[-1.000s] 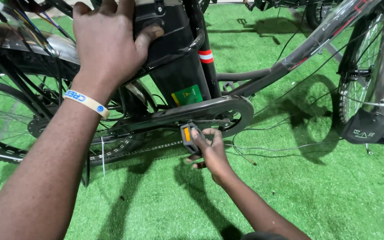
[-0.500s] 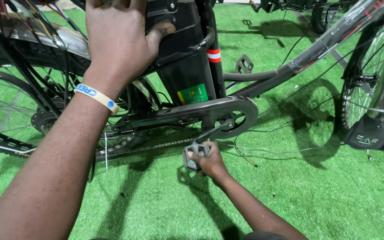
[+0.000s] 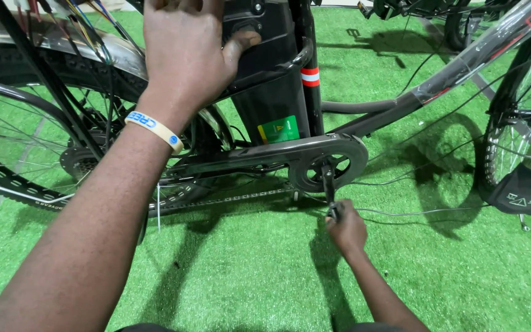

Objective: Managing and securing electrical wiring on a bicycle frame using zip ties

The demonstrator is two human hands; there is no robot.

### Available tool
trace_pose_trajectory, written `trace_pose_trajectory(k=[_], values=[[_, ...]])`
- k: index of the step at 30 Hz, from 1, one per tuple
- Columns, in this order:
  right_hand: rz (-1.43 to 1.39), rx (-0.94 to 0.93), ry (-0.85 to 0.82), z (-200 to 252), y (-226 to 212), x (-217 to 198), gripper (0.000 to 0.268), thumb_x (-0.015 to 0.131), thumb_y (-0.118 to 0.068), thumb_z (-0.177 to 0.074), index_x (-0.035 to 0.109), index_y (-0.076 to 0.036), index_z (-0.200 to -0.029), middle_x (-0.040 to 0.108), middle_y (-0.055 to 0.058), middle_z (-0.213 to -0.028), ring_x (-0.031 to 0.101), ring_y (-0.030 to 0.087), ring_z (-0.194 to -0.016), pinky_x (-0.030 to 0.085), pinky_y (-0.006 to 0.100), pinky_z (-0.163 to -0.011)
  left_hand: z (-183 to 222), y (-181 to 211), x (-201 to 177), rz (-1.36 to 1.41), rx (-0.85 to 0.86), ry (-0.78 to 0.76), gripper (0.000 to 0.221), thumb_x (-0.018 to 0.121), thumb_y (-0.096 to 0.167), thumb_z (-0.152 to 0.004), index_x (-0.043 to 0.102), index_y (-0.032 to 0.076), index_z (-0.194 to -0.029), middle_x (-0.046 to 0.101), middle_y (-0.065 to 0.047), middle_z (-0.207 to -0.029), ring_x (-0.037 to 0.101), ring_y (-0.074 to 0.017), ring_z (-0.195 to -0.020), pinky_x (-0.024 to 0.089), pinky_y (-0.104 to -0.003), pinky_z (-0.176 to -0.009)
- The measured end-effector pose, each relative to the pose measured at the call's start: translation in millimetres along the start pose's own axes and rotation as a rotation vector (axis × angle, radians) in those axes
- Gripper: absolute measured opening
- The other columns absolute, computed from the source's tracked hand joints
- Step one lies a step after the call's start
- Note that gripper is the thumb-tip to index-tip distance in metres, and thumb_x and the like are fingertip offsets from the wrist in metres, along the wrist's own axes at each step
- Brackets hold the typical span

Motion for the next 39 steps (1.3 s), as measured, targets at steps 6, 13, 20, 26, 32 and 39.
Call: trace_pose_trajectory(k=[6,13,20,26,32,39], values=[[-0.141,0.335,0.042,-14,24,-6,0.044,0.074,-0.023,-0.085,0.056,-0.013,-0.124,0.071,0.008,-0.1,0.069,0.021,-0.082,0.057,0.03,-0.065,4,6,9,-0.21,-0.081,-0.251,0.08,0.05,0.069,-0.106,0.027,0.004,-0.146,0.069,-0.012,-0.101,0.063,-0.0299,-0.095,0.037,-0.043,-0.086],[-0.506,0.465,0.221,-30,57,-7,0.038,0.08,-0.027,-0.077,0.067,-0.013,-0.109,0.07,0.01,-0.098,0.063,0.023,-0.081,0.046,0.034,-0.064,4,9,8,-0.049,-0.136,-0.198,0.072,0.049,0.066,-0.1,0.043,0.003,-0.135,0.063,-0.023,-0.117,0.064,-0.0369,-0.102,0.037,-0.045,-0.089],[-0.274,0.24,0.624,-23,28,-80,0.047,0.084,-0.032,-0.069,0.066,-0.011,-0.106,0.066,0.01,-0.113,0.049,0.025,-0.108,0.032,0.039,-0.092,3,8,8,-0.014,-0.165,-0.246,0.068,0.04,0.064,-0.099,0.047,0.003,-0.13,0.062,-0.017,-0.11,0.061,-0.033,-0.099,0.037,-0.045,-0.09],[0.003,-0.346,0.927,-1,-34,-123,0.05,0.09,-0.017,-0.065,0.069,-0.015,-0.11,0.058,0.014,-0.108,0.043,0.033,-0.11,0.036,0.043,-0.09,3,8,9,-0.017,-0.15,-0.187,0.069,0.044,0.065,-0.098,0.048,0.003,-0.127,0.062,-0.017,-0.107,0.062,-0.0321,-0.098,0.037,-0.044,-0.087],[-0.122,-0.619,0.81,40,-104,-139,0.029,0.075,-0.025,-0.079,0.067,-0.005,-0.097,0.053,0.009,-0.121,0.037,0.028,-0.119,0.035,0.043,-0.098,5,8,8,-0.028,-0.146,-0.165,0.067,0.048,0.064,-0.098,0.049,0.004,-0.127,0.062,-0.018,-0.108,0.063,-0.0314,-0.097,0.035,-0.042,-0.086],[-0.174,-0.869,0.684,72,-153,-115,0.02,0.073,-0.023,-0.078,0.065,-0.01,-0.091,0.057,0.008,-0.121,0.043,0.03,-0.124,0.031,0.048,-0.108,4,8,7,-0.033,-0.144,-0.155,0.065,0.048,0.064,-0.098,0.05,0.005,-0.125,0.063,-0.016,-0.101,0.062,-0.0308,-0.092,0.036,-0.042,-0.086]])
Point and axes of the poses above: each hand's wrist, its own z-axis away from the middle knuckle, its own x-axis out of the palm, y = z × x, the point moved 3 cm from there along -z, towards the middle knuckle
